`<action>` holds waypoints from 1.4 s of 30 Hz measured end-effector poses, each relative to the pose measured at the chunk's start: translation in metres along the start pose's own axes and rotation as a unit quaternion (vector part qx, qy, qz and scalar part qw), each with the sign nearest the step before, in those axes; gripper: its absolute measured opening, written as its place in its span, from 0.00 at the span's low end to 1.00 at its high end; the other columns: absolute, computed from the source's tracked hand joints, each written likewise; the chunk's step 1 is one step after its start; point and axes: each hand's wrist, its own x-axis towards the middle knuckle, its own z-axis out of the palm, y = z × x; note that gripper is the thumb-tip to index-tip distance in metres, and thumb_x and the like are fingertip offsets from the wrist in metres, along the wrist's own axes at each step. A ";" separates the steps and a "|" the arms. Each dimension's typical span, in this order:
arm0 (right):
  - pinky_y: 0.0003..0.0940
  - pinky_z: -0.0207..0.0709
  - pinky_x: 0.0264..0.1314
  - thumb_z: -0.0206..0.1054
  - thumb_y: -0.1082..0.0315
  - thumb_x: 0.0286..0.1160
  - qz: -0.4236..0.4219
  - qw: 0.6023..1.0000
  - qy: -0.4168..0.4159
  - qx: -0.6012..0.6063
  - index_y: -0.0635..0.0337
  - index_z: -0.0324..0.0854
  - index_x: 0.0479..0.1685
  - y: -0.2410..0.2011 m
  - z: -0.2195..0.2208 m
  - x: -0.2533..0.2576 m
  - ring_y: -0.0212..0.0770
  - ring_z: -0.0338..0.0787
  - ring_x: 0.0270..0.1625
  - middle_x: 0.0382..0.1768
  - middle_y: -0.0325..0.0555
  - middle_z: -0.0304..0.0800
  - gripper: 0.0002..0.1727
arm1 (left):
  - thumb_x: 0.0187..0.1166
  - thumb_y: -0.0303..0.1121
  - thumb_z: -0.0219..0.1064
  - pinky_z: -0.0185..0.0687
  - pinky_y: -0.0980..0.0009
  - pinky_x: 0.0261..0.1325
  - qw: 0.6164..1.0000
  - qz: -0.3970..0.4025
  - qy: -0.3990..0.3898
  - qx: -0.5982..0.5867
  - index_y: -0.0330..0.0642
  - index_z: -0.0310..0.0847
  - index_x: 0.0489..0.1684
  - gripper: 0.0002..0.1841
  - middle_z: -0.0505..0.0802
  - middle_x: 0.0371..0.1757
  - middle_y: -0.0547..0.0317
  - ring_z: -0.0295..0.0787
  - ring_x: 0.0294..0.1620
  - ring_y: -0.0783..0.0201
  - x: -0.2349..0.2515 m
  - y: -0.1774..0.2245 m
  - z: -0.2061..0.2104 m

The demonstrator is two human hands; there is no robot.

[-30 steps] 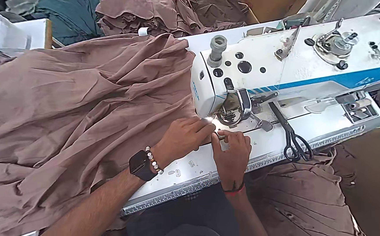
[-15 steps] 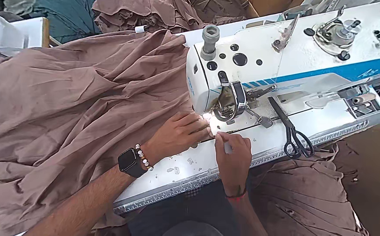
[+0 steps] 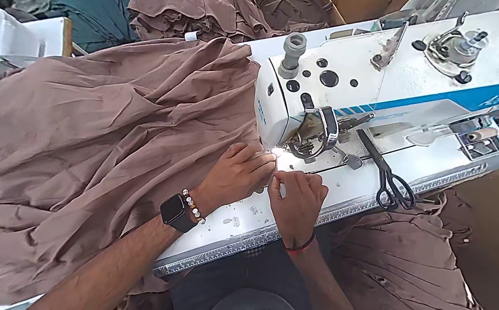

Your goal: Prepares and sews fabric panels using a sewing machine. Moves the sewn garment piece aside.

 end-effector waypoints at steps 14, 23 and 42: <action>0.41 0.77 0.50 0.69 0.58 0.78 -0.060 0.990 -0.064 0.110 0.43 0.95 0.47 0.027 -0.009 0.007 0.39 0.88 0.48 0.46 0.36 0.94 0.10 | 0.80 0.49 0.65 0.68 0.57 0.64 0.972 -0.151 0.001 -0.178 0.64 0.98 0.36 0.13 0.92 0.51 0.72 0.78 0.64 0.63 0.005 0.014 -0.001; 0.44 0.67 0.62 0.63 0.65 0.84 -0.208 0.974 -0.076 0.056 0.37 0.94 0.48 0.039 -0.019 0.019 0.33 0.88 0.61 0.57 0.22 0.96 0.13 | 0.87 0.49 0.50 0.65 0.47 0.75 0.981 -0.191 -0.021 0.000 0.69 0.86 0.69 0.21 0.86 0.73 0.61 0.71 0.81 0.51 -0.006 0.016 0.002; 0.54 0.72 0.43 0.60 0.58 0.80 -0.189 0.963 -0.155 -0.111 0.39 0.94 0.56 0.023 -0.012 0.051 0.54 0.88 0.42 0.35 0.48 0.90 0.17 | 0.82 0.39 0.61 0.68 0.47 0.69 0.997 -0.071 0.028 -0.032 0.54 0.96 0.44 0.13 0.94 0.58 0.61 0.81 0.69 0.49 0.014 -0.039 -0.005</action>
